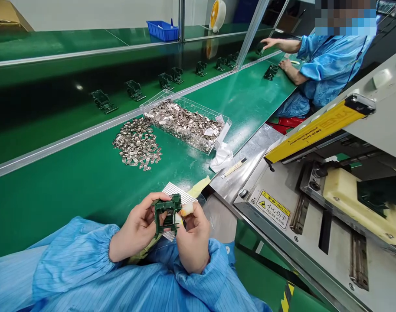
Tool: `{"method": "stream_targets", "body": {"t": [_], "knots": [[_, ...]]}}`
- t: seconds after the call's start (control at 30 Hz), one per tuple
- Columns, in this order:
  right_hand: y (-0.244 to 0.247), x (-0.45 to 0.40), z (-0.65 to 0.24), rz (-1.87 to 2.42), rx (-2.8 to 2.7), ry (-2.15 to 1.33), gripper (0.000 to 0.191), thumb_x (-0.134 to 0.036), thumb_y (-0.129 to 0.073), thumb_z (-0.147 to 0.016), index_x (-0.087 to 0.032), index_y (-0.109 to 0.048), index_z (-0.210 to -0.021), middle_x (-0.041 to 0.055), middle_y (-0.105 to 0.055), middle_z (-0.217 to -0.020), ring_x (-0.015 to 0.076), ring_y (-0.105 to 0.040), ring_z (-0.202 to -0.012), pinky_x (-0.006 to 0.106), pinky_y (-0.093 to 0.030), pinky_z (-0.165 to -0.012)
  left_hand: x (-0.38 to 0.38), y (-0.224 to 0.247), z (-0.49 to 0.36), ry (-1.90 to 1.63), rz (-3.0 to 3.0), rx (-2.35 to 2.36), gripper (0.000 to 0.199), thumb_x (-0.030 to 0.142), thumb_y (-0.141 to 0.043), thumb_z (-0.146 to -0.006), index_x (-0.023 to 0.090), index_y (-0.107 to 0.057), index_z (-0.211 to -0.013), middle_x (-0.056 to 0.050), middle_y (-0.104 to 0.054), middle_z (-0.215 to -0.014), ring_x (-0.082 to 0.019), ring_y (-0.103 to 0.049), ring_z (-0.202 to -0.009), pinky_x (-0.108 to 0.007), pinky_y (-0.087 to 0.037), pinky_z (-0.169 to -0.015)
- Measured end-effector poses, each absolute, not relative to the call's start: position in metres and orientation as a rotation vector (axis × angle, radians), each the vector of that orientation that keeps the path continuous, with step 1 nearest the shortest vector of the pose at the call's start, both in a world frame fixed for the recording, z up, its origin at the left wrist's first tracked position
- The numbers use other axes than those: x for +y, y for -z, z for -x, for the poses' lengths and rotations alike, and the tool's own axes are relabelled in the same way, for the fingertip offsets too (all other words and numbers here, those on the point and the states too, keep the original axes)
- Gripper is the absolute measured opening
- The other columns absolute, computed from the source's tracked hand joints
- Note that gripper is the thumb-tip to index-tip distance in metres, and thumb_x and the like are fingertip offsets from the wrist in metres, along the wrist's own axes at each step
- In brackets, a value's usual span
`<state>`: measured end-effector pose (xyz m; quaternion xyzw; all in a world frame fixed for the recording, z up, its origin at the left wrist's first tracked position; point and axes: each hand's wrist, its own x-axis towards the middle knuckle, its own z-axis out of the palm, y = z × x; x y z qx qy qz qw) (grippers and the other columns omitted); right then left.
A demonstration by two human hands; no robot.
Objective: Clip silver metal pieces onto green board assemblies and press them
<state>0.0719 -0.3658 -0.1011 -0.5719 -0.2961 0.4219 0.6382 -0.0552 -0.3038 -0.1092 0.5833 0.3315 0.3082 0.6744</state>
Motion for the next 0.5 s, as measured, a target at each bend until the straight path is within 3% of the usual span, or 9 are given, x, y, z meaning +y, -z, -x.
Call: {"method": "stream_targets", "body": {"t": [0.33, 0.5], "knots": [[0.106, -0.392, -0.058, 1.244, -0.437, -0.938, 0.026, -0.021, -0.075, -0.065, -0.021, -0.048, -0.069, -0.0043, -0.050, -0.066, 0.0113, -0.048, -0.062, 0.019, -0.045, -0.057, -0.321, 0.106, 0.058, -0.595, -1.446, 0.730, 0.032, 0.017, -0.063, -0.080, 0.021, -0.061, -0.112, -0.002, -0.066, -0.080, -0.015, -0.059, -0.062, -0.023, -0.049, -0.055], [0.118, -0.406, -0.068, 1.293, -0.465, -0.933, 0.023, -0.026, -0.075, -0.067, -0.022, -0.054, -0.076, -0.0019, -0.057, -0.071, 0.0143, -0.055, -0.068, 0.023, -0.050, -0.062, -0.304, 0.091, 0.064, -0.461, -1.629, 0.673, 0.033, 0.019, -0.065, -0.080, 0.021, -0.064, -0.113, 0.000, -0.063, -0.073, -0.011, -0.052, -0.053, -0.020, -0.044, -0.048]]}}
